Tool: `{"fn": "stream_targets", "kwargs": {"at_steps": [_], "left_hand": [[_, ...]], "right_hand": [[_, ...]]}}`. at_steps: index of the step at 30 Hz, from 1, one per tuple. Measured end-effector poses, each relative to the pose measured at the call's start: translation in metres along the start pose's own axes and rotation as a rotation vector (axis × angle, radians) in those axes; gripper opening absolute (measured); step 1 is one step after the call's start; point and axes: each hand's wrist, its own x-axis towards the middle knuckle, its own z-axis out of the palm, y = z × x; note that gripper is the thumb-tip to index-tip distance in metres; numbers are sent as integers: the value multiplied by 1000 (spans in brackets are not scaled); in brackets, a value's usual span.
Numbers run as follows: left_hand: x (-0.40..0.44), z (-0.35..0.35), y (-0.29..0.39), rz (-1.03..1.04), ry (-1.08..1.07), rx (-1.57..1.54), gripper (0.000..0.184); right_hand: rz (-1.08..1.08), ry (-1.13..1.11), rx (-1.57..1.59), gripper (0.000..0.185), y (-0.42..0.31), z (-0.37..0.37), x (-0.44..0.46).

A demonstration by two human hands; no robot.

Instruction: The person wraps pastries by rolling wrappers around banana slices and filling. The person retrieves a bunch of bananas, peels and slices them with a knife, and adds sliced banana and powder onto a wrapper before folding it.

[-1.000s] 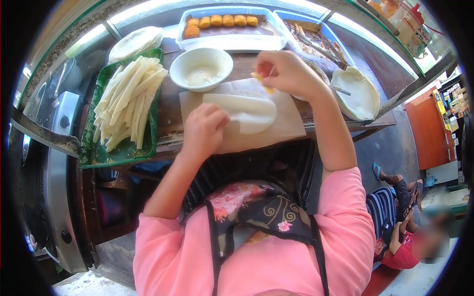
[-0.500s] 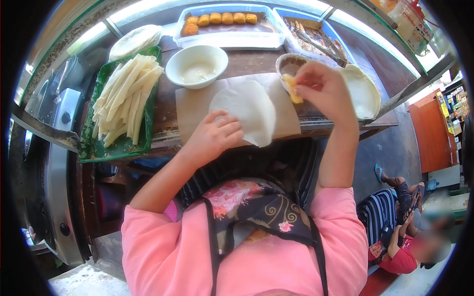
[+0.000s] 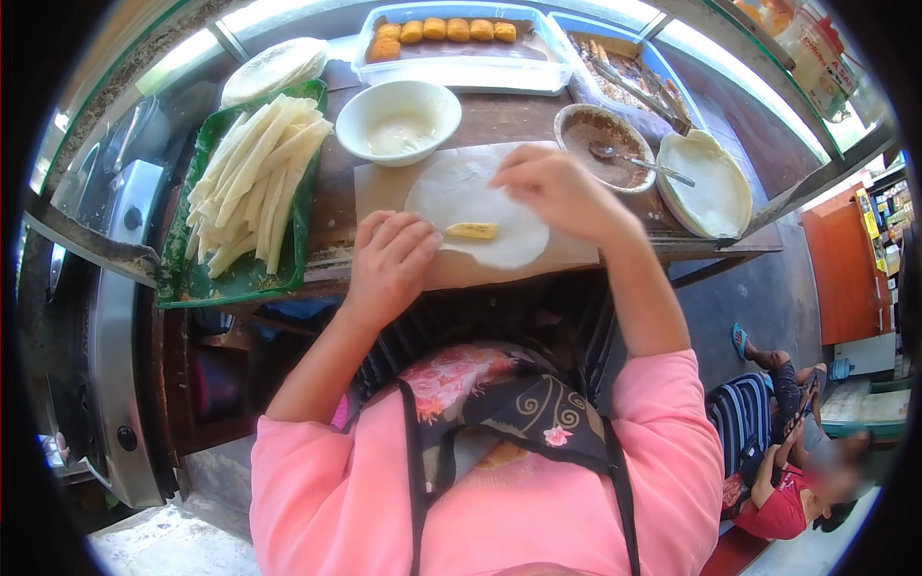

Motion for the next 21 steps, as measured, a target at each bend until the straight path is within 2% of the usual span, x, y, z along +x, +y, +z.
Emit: {"fn": "stream_targets", "kwargs": {"at_steps": [2,4,7,10,13,16,19,21], "left_hand": [[-1,-1,7,-18,0,-21,26],[-3,4,15,-11,21,-64,26],[-7,13,25,4,59,-97,27],[-7,18,30,-15,74,-115,26],[-7,18,34,-42,85,-109,26],[-8,15,34,-59,86,-91,25],[-10,12,33,-67,78,-76,25],[-11,11,31,-70,73,-71,25]], "right_hand": [[221,232,-164,21,13,-31,-14],[309,295,-627,21,34,-63,-30],[783,-27,-913,22,64,-90,-40],[577,-9,-1056,20,79,-89,-46],[555,-28,-1061,18,90,-81,-42],[595,-49,-987,15,101,-80,-37],[540,71,-790,18,98,-82,-39],[579,55,-621,20,87,-83,-41]]}}
